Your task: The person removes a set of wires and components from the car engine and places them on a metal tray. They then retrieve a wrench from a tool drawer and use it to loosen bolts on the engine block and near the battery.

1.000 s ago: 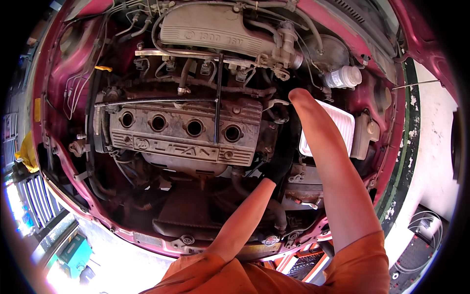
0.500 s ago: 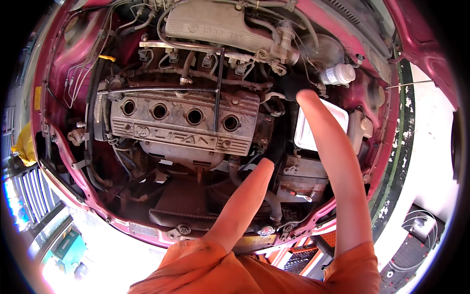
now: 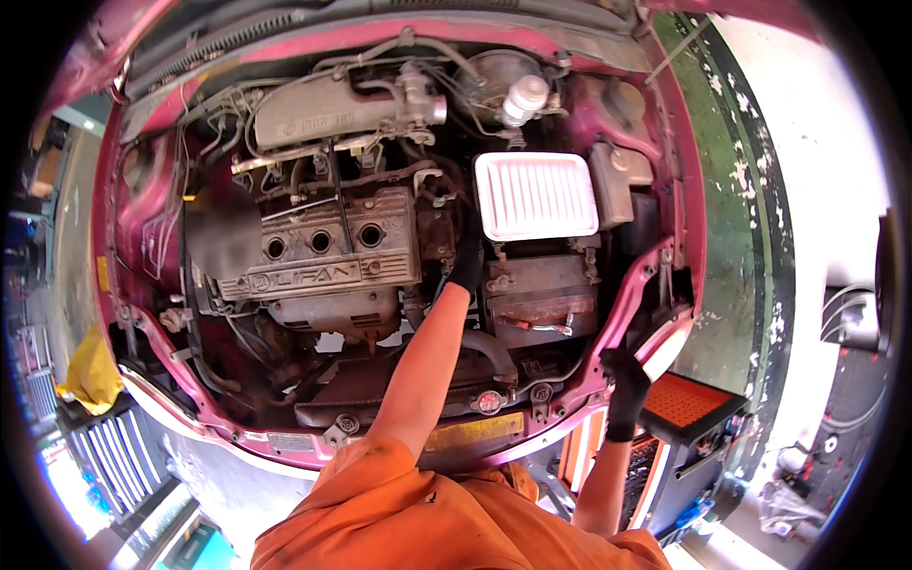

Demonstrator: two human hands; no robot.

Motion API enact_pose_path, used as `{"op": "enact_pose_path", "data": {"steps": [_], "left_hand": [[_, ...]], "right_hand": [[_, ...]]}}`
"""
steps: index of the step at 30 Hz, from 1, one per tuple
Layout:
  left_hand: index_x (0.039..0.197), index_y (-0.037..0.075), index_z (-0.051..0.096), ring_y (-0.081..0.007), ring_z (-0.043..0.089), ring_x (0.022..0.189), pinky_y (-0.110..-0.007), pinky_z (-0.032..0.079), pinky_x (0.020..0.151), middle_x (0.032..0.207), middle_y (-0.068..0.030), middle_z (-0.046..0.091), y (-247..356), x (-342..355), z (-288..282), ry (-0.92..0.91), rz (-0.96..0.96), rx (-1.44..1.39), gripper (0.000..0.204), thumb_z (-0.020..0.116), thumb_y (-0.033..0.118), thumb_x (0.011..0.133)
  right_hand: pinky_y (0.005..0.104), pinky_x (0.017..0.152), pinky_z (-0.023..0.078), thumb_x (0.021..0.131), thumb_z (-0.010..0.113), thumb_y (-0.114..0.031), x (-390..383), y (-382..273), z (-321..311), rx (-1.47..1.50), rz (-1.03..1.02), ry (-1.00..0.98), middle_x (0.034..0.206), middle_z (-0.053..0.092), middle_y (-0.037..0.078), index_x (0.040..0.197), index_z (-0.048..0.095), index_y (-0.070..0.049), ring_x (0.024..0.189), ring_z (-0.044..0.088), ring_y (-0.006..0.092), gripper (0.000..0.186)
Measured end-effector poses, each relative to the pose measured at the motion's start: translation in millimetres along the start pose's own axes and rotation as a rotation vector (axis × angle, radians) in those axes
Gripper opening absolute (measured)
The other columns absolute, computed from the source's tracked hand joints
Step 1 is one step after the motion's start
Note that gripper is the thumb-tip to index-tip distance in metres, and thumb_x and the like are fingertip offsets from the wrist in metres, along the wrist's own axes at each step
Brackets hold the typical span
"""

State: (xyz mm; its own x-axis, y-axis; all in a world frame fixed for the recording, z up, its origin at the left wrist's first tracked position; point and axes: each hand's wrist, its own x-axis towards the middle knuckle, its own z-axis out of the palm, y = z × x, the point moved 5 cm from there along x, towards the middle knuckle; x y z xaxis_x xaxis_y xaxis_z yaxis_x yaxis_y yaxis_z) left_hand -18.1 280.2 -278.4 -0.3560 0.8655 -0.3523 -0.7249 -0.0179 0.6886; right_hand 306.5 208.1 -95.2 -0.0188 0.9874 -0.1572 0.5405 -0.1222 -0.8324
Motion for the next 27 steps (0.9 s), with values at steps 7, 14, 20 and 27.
{"op": "enact_pose_path", "data": {"steps": [7, 14, 20, 27], "left_hand": [[0.134, 0.005, 0.049, -0.0153, 0.056, 0.111, -0.036, 0.043, 0.096, 0.129, -0.0061, 0.056, 35, -98, -46, 0.081, -0.021, 0.257, 0.057, 0.054, 0.046, 0.095], [0.118, 0.001, 0.06, -0.0223, 0.064, 0.1, -0.035, 0.051, 0.089, 0.111, -0.0116, 0.066, 134, -290, -80, 0.09, 0.202, 0.472, 0.036, 0.057, 0.027, 0.094], [0.107, -0.001, 0.065, -0.0238, 0.065, 0.096, -0.035, 0.054, 0.083, 0.106, -0.0133, 0.066, 154, -408, -136, 0.224, 0.557, 1.148, 0.024, 0.053, 0.009, 0.088], [0.105, -0.007, 0.061, -0.024, 0.067, 0.083, -0.03, 0.057, 0.067, 0.096, -0.0147, 0.066, 112, -443, -145, 0.377, 0.441, 0.705, 0.027, 0.052, 0.016, 0.092]], "right_hand": [[0.0361, 0.086, 0.051, 0.085, 0.063, -0.01, -36, -8, 30, -0.13, -0.262, -0.088, 0.11, 0.066, 0.014, 0.112, 0.064, -0.001, 0.103, 0.064, 0.0273, 0.029], [0.0438, 0.078, 0.051, 0.077, 0.063, -0.015, 25, 3, 99, -0.713, -0.736, -0.328, 0.103, 0.06, 0.015, 0.107, 0.062, -0.011, 0.093, 0.061, 0.0374, 0.031], [0.043, 0.077, 0.051, 0.076, 0.064, -0.022, 25, 12, 95, -0.688, -0.937, -0.289, 0.101, 0.06, 0.014, 0.104, 0.063, -0.011, 0.088, 0.061, 0.0349, 0.03], [0.0315, 0.065, 0.05, 0.082, 0.069, -0.009, -76, 35, -83, 0.05, -0.483, 0.51, 0.089, 0.062, 0.014, 0.104, 0.062, -0.004, 0.074, 0.064, 0.0242, 0.024]]}}
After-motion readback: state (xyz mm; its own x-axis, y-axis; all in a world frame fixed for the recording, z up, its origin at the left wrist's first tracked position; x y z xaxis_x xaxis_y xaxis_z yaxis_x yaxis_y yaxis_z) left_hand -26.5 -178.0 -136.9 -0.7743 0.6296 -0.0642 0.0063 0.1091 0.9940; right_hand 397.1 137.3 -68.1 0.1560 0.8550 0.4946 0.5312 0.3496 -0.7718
